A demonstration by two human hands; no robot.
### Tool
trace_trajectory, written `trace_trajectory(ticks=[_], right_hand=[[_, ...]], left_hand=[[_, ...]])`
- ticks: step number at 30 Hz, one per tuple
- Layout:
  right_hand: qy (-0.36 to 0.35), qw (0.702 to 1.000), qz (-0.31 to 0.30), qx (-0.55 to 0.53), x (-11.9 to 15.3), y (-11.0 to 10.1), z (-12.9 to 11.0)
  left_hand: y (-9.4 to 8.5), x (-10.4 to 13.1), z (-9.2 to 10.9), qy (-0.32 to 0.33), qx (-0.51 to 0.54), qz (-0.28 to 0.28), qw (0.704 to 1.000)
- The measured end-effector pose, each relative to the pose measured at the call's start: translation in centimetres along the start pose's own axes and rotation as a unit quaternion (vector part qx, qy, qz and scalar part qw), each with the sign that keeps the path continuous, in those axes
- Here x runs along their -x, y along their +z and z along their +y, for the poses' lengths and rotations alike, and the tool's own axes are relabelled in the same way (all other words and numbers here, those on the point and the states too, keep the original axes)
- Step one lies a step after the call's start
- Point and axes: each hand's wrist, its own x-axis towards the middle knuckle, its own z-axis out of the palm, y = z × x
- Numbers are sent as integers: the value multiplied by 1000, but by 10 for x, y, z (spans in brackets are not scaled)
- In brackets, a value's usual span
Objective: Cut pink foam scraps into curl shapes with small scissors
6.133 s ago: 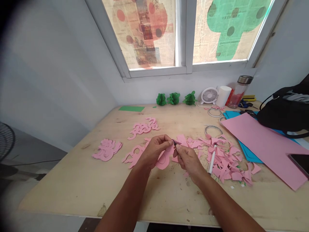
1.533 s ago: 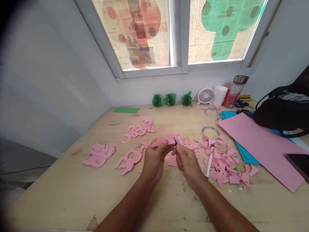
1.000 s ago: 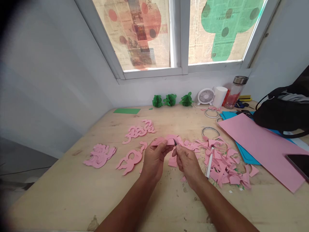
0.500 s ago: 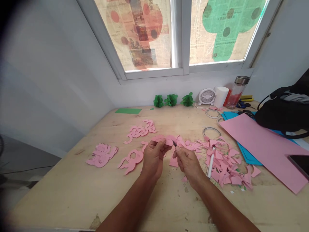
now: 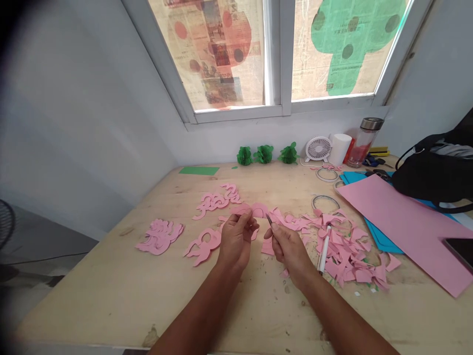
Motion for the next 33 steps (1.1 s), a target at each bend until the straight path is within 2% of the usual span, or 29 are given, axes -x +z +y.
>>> trace_trajectory(ticks=[4, 9, 18, 26, 33], right_hand=[[-34, 999, 37, -11, -2, -1, 0], [-43, 998, 37, 27, -5, -3, 4], [-25, 998, 33, 38, -3, 1, 6], [-28, 999, 35, 23, -4, 3, 8], [-38, 998, 40, 20, -4, 4, 9]], left_hand=[[0, 2, -4, -36, 13, -37, 999], [0, 6, -6, -62, 18, -49, 997], [2, 9, -4, -45, 21, -44, 998], [8, 16, -8, -50, 13, -94, 994], [12, 20, -10, -46, 9, -71, 996]])
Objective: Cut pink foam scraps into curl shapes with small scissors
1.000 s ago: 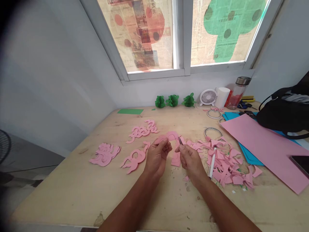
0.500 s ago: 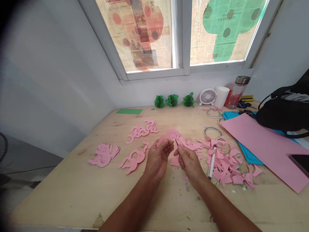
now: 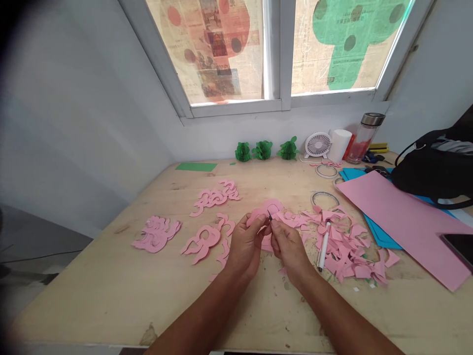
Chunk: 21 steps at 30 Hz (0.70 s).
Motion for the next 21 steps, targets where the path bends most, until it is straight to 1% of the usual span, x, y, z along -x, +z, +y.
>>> trace_trajectory(ticks=[6, 13, 21], right_hand=[[-8, 1000, 3, 12, 0, 2, 1], [-10, 1000, 11, 8, 1, 5, 0], [2, 1000, 11, -2, 1, 6, -2]], left_hand=[[0, 1, -5, 5, 12, 10, 1000], [2, 2, -4, 7, 23, 14, 1000], [2, 2, -5, 9, 20, 21, 1000]])
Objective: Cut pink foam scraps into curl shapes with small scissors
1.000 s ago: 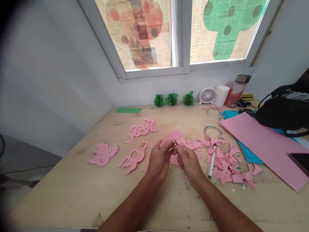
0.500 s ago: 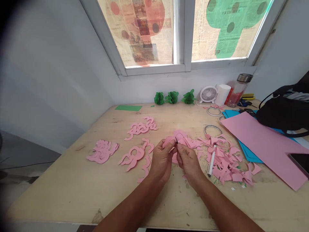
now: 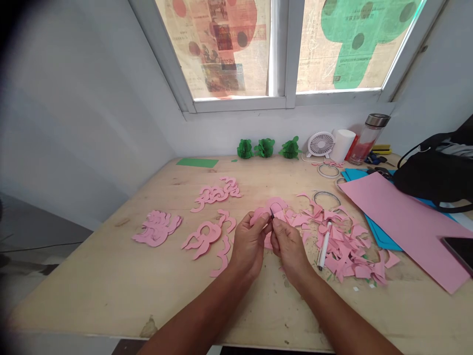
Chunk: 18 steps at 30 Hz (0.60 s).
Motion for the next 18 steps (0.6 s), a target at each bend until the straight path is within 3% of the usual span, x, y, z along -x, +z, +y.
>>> trace_trajectory(ticks=[18], right_hand=[[-25, 1000, 3, -8, -3, -2, 8]], left_hand=[[0, 1, 0, 5, -3, 5, 1000]])
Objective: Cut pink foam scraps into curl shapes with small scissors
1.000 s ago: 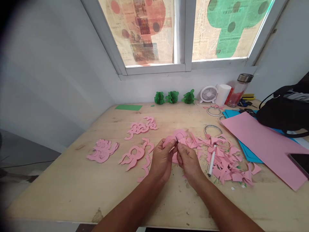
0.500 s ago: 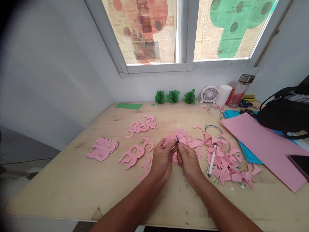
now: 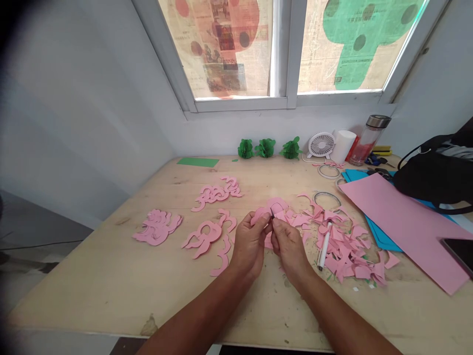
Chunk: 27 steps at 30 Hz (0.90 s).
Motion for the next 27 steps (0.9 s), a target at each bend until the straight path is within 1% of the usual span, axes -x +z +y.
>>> trace_trajectory(ticks=[17, 27], right_hand=[[8, 1000, 5, 1, 1, 0, 0], [4, 1000, 5, 15, 0, -1, 1]], left_hand=[[-1, 1, 1, -13, -4, -6, 1000], [0, 0, 1, -25, 15, -4, 1000]])
